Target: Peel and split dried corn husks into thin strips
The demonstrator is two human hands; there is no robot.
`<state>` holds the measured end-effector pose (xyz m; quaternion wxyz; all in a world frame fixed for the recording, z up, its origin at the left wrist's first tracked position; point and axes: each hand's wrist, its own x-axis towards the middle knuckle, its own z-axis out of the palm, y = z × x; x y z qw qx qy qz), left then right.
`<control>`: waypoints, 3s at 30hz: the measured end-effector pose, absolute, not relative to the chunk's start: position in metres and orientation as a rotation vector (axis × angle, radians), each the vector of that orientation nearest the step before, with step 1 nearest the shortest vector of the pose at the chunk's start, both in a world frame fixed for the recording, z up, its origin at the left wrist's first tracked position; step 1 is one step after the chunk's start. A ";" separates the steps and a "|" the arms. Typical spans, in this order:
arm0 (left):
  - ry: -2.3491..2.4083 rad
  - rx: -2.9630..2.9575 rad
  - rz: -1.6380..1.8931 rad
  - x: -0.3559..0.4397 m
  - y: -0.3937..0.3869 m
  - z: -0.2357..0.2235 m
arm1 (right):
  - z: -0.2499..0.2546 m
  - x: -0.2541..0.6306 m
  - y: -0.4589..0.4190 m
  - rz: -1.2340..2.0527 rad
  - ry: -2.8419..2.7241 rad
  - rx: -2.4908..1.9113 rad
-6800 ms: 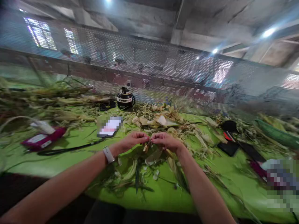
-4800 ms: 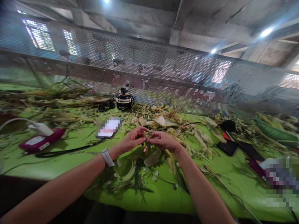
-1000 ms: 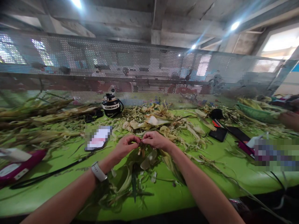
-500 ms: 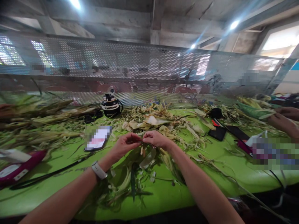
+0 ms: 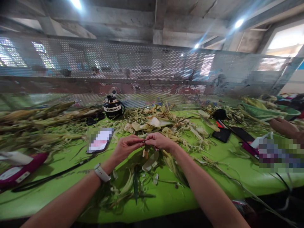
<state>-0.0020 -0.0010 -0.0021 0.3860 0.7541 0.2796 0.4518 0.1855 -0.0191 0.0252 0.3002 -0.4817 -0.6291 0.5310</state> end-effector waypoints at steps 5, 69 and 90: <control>0.772 1.845 1.175 0.001 -0.004 -0.001 | 0.026 0.185 -0.019 1.414 -1.666 -1.280; 0.548 2.472 1.133 -0.009 0.001 0.001 | 0.025 0.187 -0.018 1.442 -1.684 -1.260; 0.735 1.318 1.061 -0.008 0.004 0.009 | 0.030 0.192 -0.019 1.449 -1.626 -1.264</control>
